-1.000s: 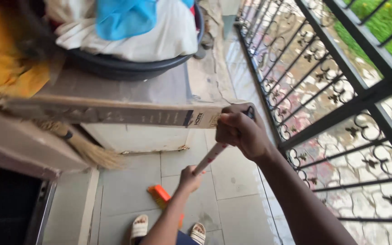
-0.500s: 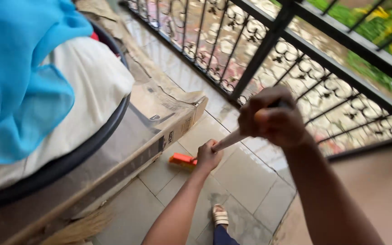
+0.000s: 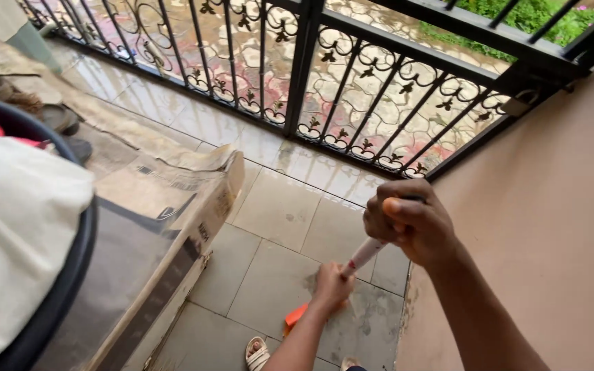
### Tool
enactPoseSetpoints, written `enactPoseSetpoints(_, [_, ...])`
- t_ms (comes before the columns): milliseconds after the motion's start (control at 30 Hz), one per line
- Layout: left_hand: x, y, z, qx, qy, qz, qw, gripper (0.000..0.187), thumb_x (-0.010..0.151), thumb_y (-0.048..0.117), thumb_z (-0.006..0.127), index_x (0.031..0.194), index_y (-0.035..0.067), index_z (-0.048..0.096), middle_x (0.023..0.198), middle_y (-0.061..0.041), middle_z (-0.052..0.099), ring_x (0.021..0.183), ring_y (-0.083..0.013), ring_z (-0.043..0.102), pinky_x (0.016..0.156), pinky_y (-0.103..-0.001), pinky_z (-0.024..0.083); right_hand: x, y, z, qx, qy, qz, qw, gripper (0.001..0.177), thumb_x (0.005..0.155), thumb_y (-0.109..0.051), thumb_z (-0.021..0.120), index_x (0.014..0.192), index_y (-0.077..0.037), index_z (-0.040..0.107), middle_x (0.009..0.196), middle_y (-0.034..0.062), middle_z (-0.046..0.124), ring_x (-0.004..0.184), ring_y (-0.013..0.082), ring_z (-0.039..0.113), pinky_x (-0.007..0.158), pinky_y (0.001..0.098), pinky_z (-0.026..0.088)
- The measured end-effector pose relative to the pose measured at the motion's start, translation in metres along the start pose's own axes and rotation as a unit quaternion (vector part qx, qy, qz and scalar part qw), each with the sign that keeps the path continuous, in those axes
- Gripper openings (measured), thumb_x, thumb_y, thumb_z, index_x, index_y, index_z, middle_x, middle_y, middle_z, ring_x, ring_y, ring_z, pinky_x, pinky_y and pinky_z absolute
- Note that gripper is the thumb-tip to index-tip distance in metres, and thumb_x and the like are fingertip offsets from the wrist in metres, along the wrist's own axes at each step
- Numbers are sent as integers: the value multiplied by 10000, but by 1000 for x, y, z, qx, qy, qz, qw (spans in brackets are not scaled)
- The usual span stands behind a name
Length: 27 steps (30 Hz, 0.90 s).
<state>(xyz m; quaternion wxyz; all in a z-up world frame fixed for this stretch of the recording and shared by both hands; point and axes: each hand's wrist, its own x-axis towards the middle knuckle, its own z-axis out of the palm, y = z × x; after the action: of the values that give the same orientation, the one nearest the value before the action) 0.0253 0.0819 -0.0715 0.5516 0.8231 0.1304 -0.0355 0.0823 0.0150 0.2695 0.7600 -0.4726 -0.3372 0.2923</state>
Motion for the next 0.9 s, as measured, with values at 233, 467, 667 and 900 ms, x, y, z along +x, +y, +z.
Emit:
enactPoseSetpoints(233, [103,-37,-41,119,87,95,985,90,783,177,709,790,101,757,784,-187,712,783,-416,698,710,-496,567,-15,13,-20,-65,45,-65,995,394,953,-152,655,628,-22,474,537,4,399,465,104,336,459,306,262])
enactPoseSetpoints(467, [154,7,-15,191,122,53,973,110,812,151,713,908,102,735,882,-167,737,847,-378,705,737,-475,557,-38,-22,-111,-173,-70,-46,981,386,981,-181,622,666,1,493,571,-5,413,517,83,339,494,295,260])
enactPoseSetpoints(667, [117,132,74,30,187,136,972,164,806,152,721,959,94,720,819,-179,729,782,-373,722,676,-448,564,-46,-134,-180,-3,-86,-102,991,296,993,-140,588,767,-11,446,550,46,389,465,138,381,474,336,308])
enactPoseSetpoints(900, [77,172,159,-37,93,70,993,128,828,186,699,847,60,680,725,-156,729,692,-332,739,652,-415,561,-63,-136,-219,-77,-6,59,995,352,958,-164,609,651,-4,546,525,33,481,432,97,393,402,316,278])
